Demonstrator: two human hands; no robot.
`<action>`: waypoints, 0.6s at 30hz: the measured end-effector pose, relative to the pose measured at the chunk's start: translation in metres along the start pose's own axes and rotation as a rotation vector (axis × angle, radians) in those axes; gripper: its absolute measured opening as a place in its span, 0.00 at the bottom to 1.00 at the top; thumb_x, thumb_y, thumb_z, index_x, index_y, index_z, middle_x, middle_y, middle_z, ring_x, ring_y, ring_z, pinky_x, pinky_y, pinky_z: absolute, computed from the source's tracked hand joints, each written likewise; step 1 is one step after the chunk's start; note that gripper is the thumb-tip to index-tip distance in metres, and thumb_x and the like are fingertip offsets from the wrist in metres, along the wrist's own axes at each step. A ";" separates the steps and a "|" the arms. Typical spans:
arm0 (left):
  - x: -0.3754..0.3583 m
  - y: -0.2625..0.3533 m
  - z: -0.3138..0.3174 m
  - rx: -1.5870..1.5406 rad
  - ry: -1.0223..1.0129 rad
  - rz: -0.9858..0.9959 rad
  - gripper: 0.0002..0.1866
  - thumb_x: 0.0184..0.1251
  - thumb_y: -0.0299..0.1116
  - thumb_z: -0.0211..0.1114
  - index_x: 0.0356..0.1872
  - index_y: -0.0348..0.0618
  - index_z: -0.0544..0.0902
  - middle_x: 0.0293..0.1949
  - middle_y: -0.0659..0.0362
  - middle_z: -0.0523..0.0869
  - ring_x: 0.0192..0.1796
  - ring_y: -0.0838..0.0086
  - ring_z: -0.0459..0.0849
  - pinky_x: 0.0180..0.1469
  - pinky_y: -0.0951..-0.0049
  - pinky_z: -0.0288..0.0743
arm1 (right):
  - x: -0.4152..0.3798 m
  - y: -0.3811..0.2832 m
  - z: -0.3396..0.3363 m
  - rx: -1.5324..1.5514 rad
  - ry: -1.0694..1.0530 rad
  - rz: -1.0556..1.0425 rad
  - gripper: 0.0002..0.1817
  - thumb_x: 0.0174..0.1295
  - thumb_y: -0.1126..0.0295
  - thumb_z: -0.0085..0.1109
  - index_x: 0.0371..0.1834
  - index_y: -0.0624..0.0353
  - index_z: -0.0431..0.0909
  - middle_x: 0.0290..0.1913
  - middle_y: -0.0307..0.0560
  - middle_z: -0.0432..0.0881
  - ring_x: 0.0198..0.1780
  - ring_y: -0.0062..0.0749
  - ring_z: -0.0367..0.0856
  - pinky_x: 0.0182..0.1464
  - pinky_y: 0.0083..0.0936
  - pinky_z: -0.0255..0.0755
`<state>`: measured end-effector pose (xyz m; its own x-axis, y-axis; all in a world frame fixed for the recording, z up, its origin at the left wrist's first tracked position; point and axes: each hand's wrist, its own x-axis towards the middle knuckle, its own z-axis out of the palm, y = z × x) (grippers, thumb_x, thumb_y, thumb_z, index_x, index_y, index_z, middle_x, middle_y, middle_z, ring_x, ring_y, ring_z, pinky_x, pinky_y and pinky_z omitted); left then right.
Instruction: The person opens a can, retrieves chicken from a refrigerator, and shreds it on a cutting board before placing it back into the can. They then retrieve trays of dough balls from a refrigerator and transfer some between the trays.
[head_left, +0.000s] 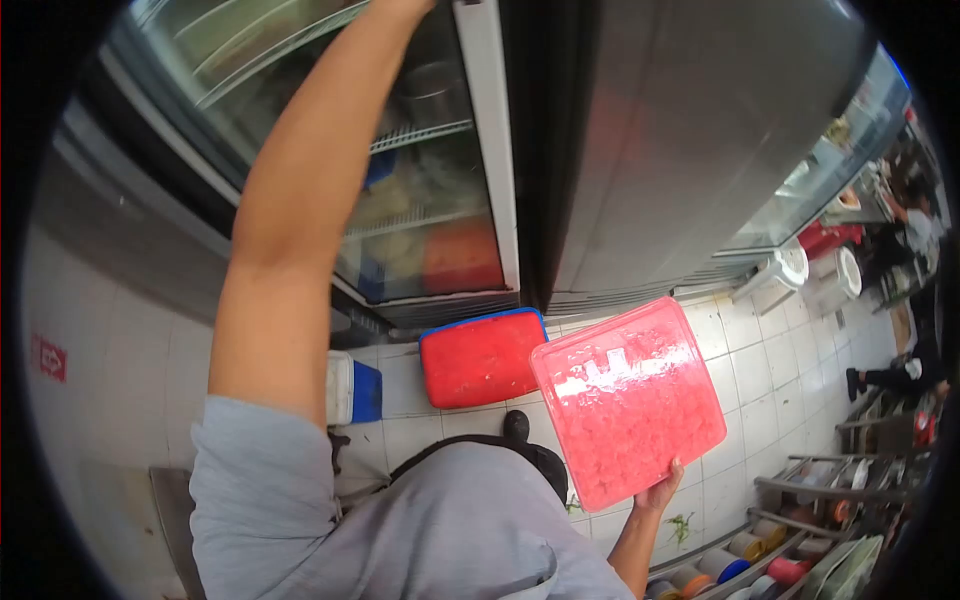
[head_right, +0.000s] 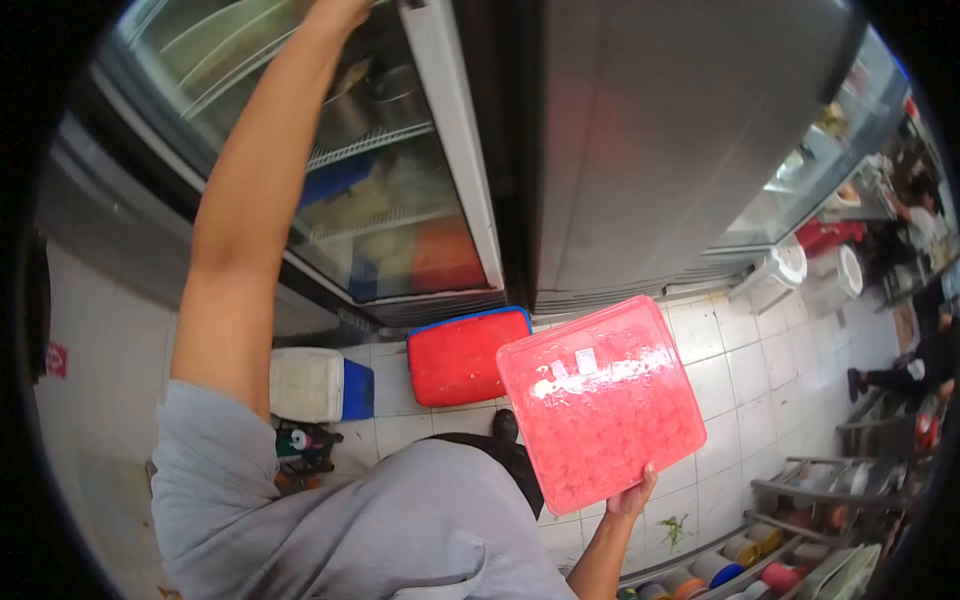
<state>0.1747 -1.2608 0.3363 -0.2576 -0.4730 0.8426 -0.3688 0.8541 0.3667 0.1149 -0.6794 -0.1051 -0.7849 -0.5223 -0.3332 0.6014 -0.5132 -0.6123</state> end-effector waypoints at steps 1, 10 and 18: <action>-0.018 0.033 -0.021 -0.106 -0.114 -0.173 0.16 0.61 0.40 0.58 0.30 0.32 0.76 0.26 0.48 0.81 0.28 0.64 0.81 0.31 0.63 0.74 | 0.003 0.003 0.004 0.000 -0.004 0.008 0.38 0.55 0.55 0.60 0.67 0.62 0.59 0.63 0.53 0.70 0.62 0.45 0.70 0.63 0.42 0.66; -0.139 0.041 -0.242 -0.028 -0.222 0.478 0.20 0.67 0.39 0.55 0.55 0.38 0.77 0.57 0.49 0.77 0.58 0.63 0.77 0.62 0.58 0.67 | 0.011 -0.010 -0.017 -0.103 0.001 0.069 0.40 0.52 0.55 0.61 0.66 0.64 0.60 0.61 0.54 0.72 0.61 0.45 0.72 0.62 0.41 0.67; -0.276 0.195 -0.471 -0.708 -0.319 -0.050 0.22 0.72 0.36 0.47 0.60 0.30 0.69 0.61 0.43 0.70 0.63 0.62 0.70 0.66 0.62 0.63 | 0.037 -0.027 0.030 -0.220 -0.268 0.233 0.39 0.53 0.55 0.60 0.66 0.64 0.60 0.60 0.55 0.72 0.61 0.46 0.72 0.62 0.42 0.68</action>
<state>0.5949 -0.8618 0.3611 -0.5395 -0.4622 0.7038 0.2440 0.7142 0.6560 0.0745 -0.7050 -0.0796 -0.5479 -0.7810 -0.2999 0.6893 -0.2183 -0.6908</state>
